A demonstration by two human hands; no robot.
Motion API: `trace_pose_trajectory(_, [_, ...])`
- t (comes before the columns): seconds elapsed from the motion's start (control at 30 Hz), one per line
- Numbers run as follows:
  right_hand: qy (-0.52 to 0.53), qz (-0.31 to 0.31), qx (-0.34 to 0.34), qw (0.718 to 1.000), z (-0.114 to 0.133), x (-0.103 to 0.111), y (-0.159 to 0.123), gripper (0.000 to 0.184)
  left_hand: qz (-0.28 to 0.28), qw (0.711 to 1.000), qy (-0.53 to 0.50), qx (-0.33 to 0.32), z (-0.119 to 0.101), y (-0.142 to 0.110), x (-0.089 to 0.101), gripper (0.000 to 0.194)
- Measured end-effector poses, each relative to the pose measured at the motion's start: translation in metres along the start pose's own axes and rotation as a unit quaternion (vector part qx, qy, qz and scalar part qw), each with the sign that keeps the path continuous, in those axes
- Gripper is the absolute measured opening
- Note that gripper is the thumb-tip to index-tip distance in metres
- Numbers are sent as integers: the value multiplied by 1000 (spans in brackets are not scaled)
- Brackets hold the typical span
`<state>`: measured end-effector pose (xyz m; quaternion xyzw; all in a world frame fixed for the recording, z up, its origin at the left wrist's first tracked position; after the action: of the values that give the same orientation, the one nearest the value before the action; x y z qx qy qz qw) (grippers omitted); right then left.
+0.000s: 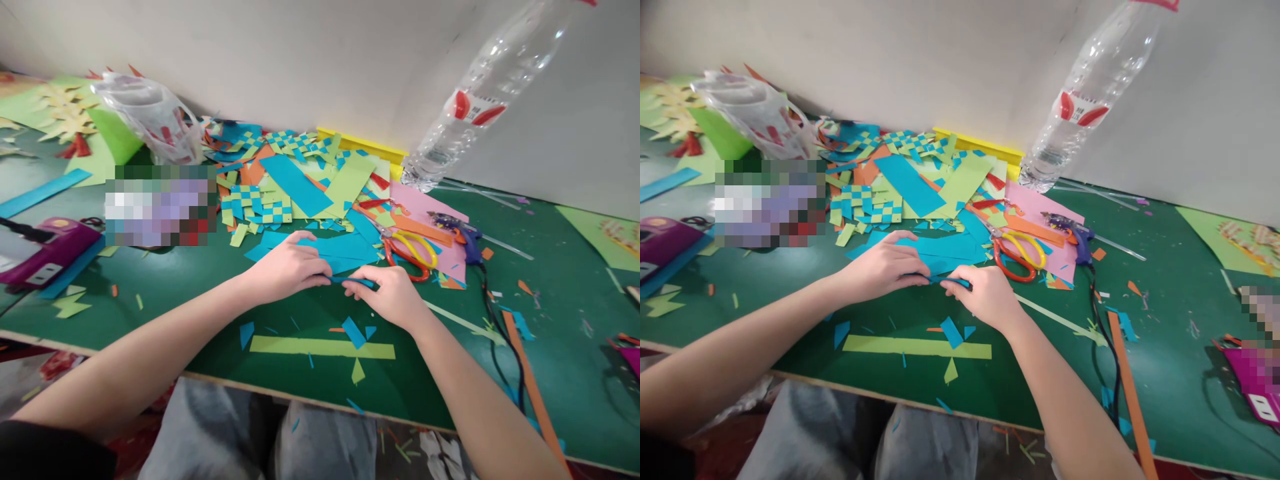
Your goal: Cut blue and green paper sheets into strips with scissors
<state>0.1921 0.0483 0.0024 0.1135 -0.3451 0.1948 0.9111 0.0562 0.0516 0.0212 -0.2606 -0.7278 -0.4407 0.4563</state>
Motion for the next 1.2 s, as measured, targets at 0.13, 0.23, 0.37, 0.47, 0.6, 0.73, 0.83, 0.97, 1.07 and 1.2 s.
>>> trace_pose_trajectory(0.13, [-8,7,4,1000,0,-1,0,24,4,1000,2,1,1,0,-1,18])
trace_pose_trajectory(0.23, [1,8,-2,1000,-1,-1,0,24,1,1000,1,-4,0,0,-1,18])
trace_pose_trajectory(0.37, [5,12,-13,1000,-4,-2,0,25,-9,1000,1,-11,-1,-1,0,17])
trace_pose_trajectory(0.47, [7,15,-14,1000,-5,-3,0,25,-7,1000,4,-11,-1,0,0,16])
trace_pose_trajectory(0.6, [4,15,-9,1000,-5,-4,0,25,-4,1000,8,-14,-3,0,0,17])
trace_pose_trajectory(0.73, [2,15,-2,1000,-4,-4,0,25,-5,1000,10,-13,-2,1,1,18])
trace_pose_trajectory(0.83, [-3,14,2,1000,-3,-4,1,25,-1,1000,11,-10,-2,1,0,18])
trace_pose_trajectory(0.97, [-6,15,10,1000,-1,-3,0,27,7,1000,9,-6,-2,1,-1,19])
trace_pose_trajectory(1.07, [-28,9,47,998,5,-1,0,25,10,1000,3,-6,-4,2,-3,18])
trace_pose_trajectory(1.2, [-53,-7,100,994,14,1,-1,23,4,1000,-2,-8,-5,2,-2,16])
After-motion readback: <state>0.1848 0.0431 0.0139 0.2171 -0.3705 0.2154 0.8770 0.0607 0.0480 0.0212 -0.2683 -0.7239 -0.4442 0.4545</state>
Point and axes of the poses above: each hand's wrist, its own y-axis towards the middle knuckle, its own x-axis out of the back of the hand, z = x × y, the point moved 8 cm from there along y, towards the middle knuckle
